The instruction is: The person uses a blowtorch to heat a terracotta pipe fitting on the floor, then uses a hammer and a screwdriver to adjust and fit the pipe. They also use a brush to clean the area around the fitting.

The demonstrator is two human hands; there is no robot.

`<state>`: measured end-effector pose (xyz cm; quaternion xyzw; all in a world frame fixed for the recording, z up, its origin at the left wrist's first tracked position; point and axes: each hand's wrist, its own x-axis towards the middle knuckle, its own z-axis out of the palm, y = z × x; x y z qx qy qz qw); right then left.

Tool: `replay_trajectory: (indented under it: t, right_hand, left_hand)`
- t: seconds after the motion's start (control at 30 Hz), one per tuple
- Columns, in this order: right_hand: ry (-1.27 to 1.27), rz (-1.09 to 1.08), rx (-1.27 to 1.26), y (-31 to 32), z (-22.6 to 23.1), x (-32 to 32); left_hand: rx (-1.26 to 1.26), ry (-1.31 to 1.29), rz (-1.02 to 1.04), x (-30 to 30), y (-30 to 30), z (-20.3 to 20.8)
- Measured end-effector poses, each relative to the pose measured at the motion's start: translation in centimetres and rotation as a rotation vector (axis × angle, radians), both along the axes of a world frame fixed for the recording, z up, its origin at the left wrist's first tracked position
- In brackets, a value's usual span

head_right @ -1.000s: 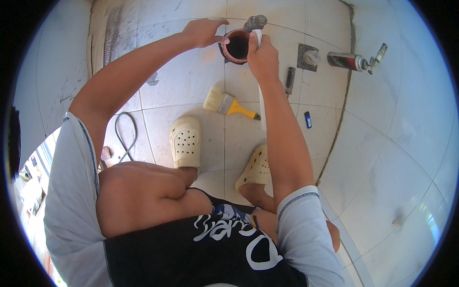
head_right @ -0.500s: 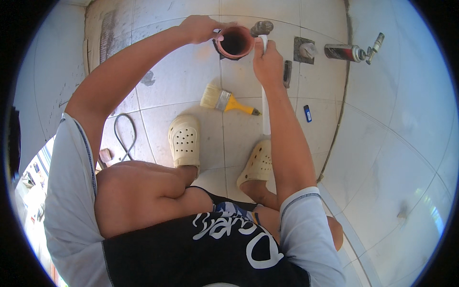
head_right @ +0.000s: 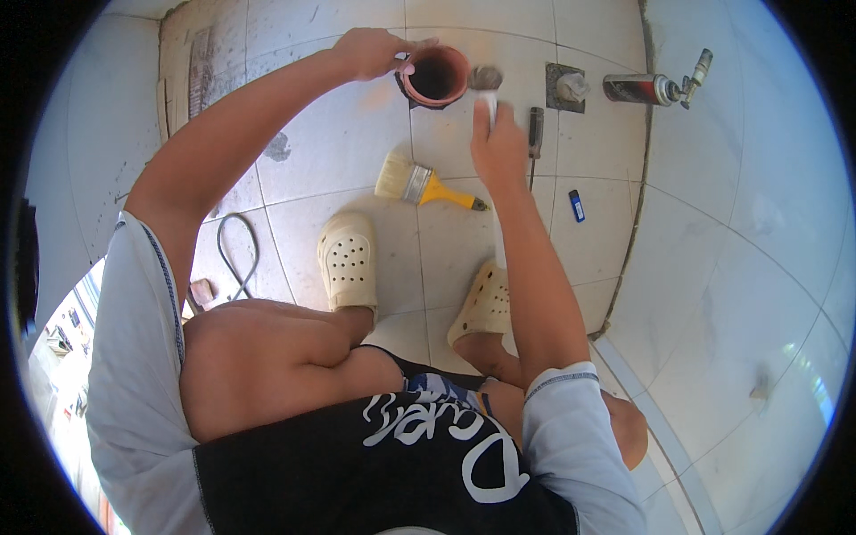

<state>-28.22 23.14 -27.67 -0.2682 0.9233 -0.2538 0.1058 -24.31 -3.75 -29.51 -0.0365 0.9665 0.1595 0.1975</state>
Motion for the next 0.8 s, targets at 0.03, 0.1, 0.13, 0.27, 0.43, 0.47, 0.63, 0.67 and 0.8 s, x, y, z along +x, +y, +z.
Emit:
replay_trajectory:
  t: [0.03,0.1,0.13,0.27,0.43,0.47,0.63,0.67,0.8]
  right_hand:
    - [0.006,0.058,0.054,1.5,0.0,0.8]
    - [0.008,0.178,0.207,5.2,0.2,2.0]
    - [0.009,0.235,0.294,7.1,0.2,2.6]
    - [-0.056,0.277,0.417,13.0,0.5,4.8]
    - [-0.078,0.088,0.375,14.6,0.0,1.4]
    - [-0.019,0.014,0.286,14.0,-1.0,-0.5]
    - [0.134,-0.045,0.26,10.2,-5.5,-7.4]
    - [0.083,-0.073,0.351,9.4,-5.5,-7.6]
    - [-0.022,-0.052,0.246,6.9,-0.3,-6.4]
  left_hand:
    - [-0.004,0.015,0.007,-0.1,0.0,-0.1]
    - [-0.017,0.054,-0.054,-0.5,0.0,-0.2]
    - [-0.023,0.055,-0.097,-0.8,-0.1,-0.2]
    - [0.007,0.055,-0.147,-3.2,-0.8,0.0]
    - [-0.018,-0.03,-0.037,-5.8,-0.3,0.2]
    - [-0.003,-0.024,-0.047,-6.0,-0.2,0.1]
    - [0.147,0.017,-0.093,-5.4,-1.2,-1.2]
    - [0.15,0.079,-0.075,-4.7,-1.7,-1.6]
    - [0.101,0.348,0.105,-0.3,-2.9,-2.3]
